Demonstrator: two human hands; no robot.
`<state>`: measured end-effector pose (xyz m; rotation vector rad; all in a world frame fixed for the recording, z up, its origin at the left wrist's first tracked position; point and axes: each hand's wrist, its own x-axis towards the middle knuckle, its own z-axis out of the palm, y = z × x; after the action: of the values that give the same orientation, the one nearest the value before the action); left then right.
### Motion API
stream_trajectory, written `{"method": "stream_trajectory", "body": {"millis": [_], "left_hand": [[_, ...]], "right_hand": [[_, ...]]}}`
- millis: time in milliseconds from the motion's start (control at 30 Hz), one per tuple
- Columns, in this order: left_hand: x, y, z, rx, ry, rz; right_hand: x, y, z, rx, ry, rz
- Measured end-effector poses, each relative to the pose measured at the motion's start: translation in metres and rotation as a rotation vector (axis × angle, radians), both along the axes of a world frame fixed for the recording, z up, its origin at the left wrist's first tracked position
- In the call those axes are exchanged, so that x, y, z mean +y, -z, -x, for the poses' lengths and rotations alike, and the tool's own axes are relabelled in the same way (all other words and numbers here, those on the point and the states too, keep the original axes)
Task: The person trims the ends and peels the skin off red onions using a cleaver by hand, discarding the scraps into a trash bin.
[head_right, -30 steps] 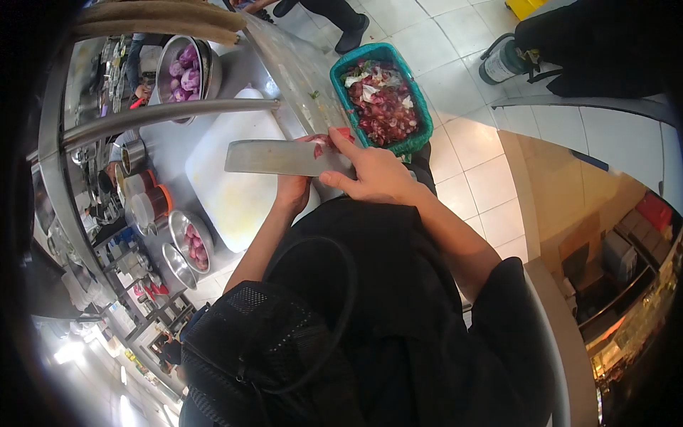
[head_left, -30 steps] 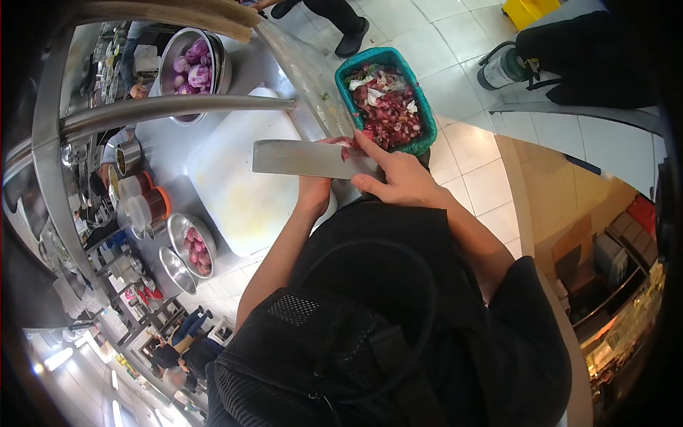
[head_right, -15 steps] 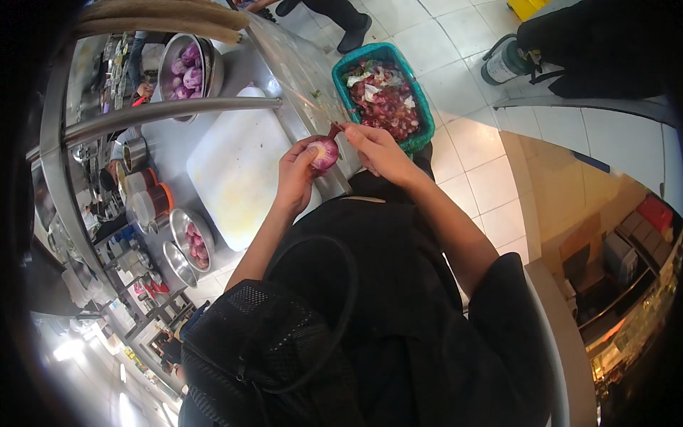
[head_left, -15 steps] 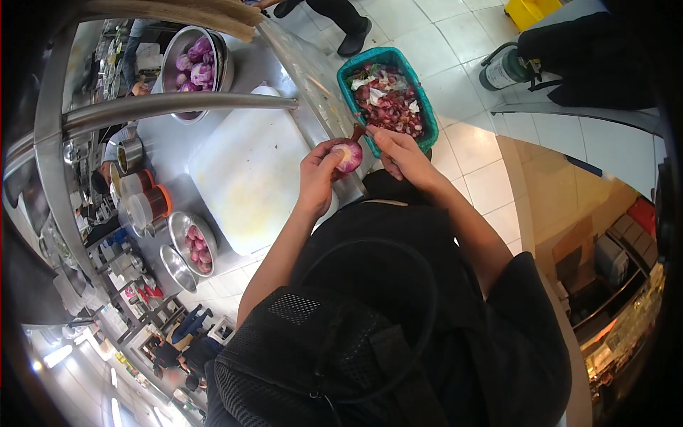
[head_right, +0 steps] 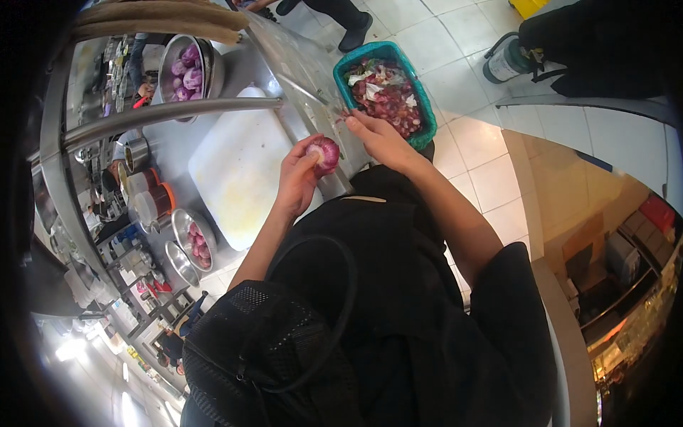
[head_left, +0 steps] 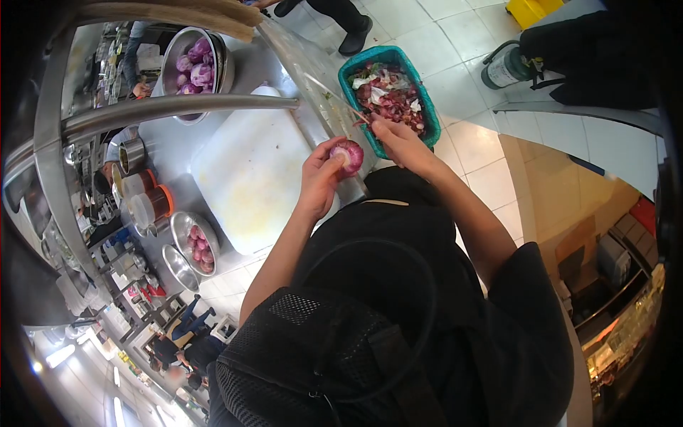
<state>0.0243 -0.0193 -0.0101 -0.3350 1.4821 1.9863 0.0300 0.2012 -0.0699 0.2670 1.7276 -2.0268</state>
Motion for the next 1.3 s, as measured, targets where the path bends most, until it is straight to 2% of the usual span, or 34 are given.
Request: {"method": "stream_trajectory", "body": {"millis": [133,267,333,367,600,700,767,800,867,1000,1133,1267,1300], "left_hand": [[0.000,0.007,0.001,-0.027,-0.031,0.047],[0.001,0.006,0.002,-0.088,-0.103,0.001],[0.001,0.005,0.001,-0.110,-0.161,-0.126],[0.001,0.005,0.000,-0.111,-0.156,-0.126],[-0.010,0.014,-0.006,-0.017,-0.183,-0.155],[-0.005,0.006,-0.005,-0.026,-0.132,-0.136],[-0.003,0.004,-0.004,-0.058,-0.120,-0.109],[-0.003,0.005,-0.004,-0.066,-0.114,-0.077],[-0.005,0.005,-0.003,-0.072,-0.112,-0.044],[-0.004,-0.004,-0.001,-0.121,-0.066,-0.174],[-0.005,-0.009,0.000,-0.180,-0.077,-0.243],[-0.005,-0.003,0.001,-0.131,-0.077,-0.171],[-0.003,-0.001,0.000,-0.107,-0.087,-0.127]], "right_hand": [[0.001,-0.020,-0.013,0.057,-0.055,0.038],[-0.011,-0.033,-0.031,0.121,0.014,0.112],[-0.013,-0.034,-0.036,0.258,-0.078,-0.122],[-0.007,-0.056,-0.033,0.210,-0.168,-0.237],[-0.004,-0.074,-0.030,0.227,-0.236,-0.331],[-0.010,-0.050,-0.033,0.262,-0.214,-0.272],[-0.022,-0.029,-0.031,0.329,0.001,0.024],[-0.016,-0.030,-0.029,0.332,0.000,0.026],[0.001,-0.040,-0.026,0.011,-0.021,0.396],[0.012,-0.035,-0.014,-0.074,0.136,0.357],[0.015,-0.033,-0.012,-0.034,0.094,0.308],[0.006,-0.020,-0.013,-0.063,0.069,0.175],[-0.001,-0.016,-0.016,0.053,0.081,0.055]]}}
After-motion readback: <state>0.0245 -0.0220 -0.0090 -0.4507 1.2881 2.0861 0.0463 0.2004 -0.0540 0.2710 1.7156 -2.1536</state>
